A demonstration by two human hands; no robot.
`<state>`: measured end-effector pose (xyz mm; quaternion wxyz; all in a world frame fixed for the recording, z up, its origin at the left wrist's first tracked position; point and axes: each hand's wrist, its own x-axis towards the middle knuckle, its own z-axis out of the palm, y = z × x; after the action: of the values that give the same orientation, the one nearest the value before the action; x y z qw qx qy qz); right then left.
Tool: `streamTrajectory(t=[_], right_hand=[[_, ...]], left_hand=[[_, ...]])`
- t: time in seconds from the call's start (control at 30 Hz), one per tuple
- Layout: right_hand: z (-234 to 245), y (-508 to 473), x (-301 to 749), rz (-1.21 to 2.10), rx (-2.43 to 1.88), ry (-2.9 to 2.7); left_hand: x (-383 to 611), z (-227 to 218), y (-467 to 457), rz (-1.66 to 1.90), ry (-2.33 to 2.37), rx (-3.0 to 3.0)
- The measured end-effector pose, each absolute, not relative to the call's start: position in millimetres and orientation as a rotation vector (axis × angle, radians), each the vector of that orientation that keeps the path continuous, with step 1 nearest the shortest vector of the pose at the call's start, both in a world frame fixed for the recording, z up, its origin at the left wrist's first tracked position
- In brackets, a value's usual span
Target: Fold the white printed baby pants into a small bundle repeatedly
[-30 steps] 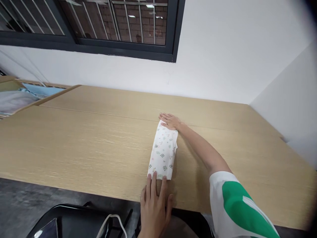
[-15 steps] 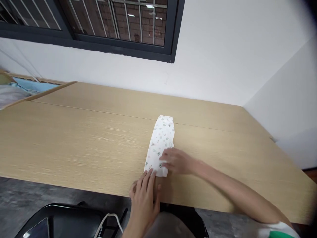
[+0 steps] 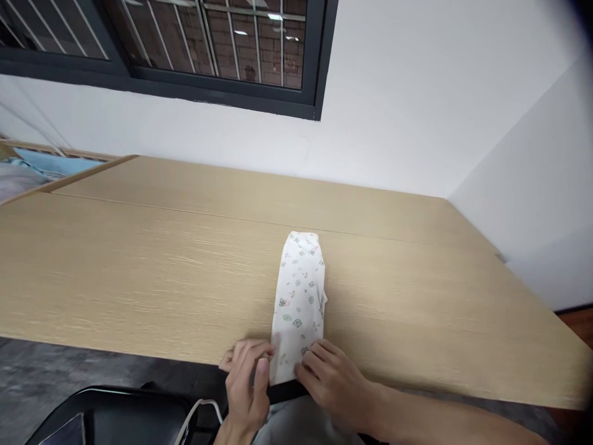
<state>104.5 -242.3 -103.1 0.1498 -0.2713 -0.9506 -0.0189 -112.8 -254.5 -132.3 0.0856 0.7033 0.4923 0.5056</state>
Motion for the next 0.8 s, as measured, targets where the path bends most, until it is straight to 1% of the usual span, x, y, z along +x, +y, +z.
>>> streamTrajectory(t=[0.1, 0.33, 0.43, 0.5, 0.6, 0.8], right_hand=[[-81.1, -232.0, 108.7, 0.108, -0.851, -2.714], [-30.4, -149.3, 121.4, 0.093, -0.936, -2.347], [-20.1, -99.6, 124.3, 0.201, -1.011, -2.293], [-21.1, -64.9, 124.2, 0.287, -1.054, -2.288], [-34.7, -14.2, 122.8, 0.391, -1.112, -2.289], [-74.7, 60.9, 122.7, 0.389, -1.249, -2.272]], left_hand=[[-117.0, -129.9, -251.6, 1.570, 1.467, 2.084], [-112.2, -131.6, -241.3, 1.693, 1.614, 2.001], [-105.7, -129.5, -234.9, 1.606, 1.645, 2.038], [-99.9, -125.6, -229.7, 1.487, 1.647, 2.089], [-91.0, -119.7, -222.0, 1.333, 1.654, 2.110], [-85.2, -118.3, -210.4, 1.172, 1.663, 2.198]])
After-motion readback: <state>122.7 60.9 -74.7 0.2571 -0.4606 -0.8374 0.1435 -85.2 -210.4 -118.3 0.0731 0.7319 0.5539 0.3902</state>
